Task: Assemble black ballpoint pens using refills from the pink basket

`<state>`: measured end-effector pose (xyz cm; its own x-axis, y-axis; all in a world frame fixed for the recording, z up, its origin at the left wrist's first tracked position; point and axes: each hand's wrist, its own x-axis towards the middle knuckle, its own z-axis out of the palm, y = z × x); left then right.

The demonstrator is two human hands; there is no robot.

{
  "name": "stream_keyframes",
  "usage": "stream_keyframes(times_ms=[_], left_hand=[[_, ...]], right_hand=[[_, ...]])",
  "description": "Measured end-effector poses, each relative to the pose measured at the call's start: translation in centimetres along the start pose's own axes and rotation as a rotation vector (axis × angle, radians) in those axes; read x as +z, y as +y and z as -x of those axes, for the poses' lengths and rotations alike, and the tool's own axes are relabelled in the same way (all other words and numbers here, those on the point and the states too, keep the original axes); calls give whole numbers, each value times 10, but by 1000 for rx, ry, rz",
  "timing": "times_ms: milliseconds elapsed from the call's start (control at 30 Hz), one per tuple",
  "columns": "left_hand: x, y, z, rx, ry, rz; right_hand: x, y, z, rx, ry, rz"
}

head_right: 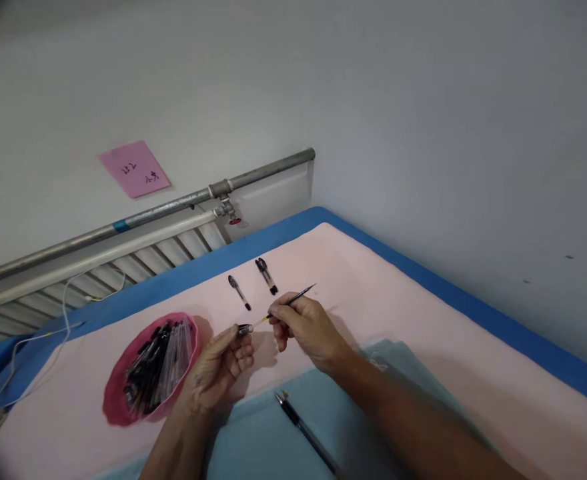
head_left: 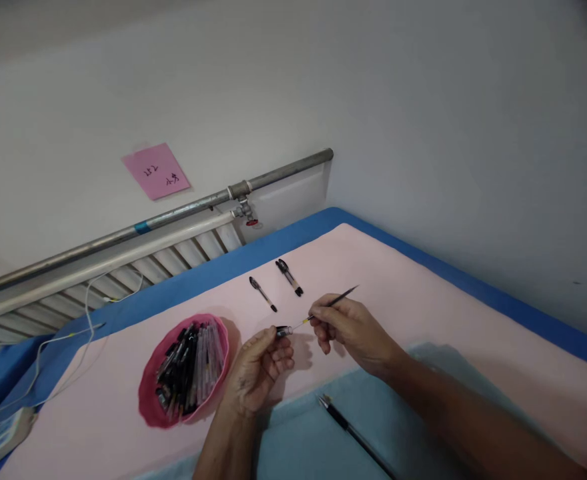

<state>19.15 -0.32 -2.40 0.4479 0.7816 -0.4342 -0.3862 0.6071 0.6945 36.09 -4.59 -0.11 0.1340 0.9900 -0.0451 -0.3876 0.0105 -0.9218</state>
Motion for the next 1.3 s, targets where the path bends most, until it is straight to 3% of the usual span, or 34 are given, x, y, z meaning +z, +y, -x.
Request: stream_keyframes(times_ms=[200,467,1033,1167,1300], left_hand=[[2,-2,0,-4,-17,4],[3,0,2,94,-78,14],[2,0,1,143,-125,29],[3,-1,2,144,-118,25],[5,-1,3,166,-97,6]], right_hand=[[2,-2,4,-27,-7,98],[6,-2,7,-67,-5,171],[11,5,7,-71,9,143],[12,4,8,-42,14,122],[12,7,6,92,32,-49]])
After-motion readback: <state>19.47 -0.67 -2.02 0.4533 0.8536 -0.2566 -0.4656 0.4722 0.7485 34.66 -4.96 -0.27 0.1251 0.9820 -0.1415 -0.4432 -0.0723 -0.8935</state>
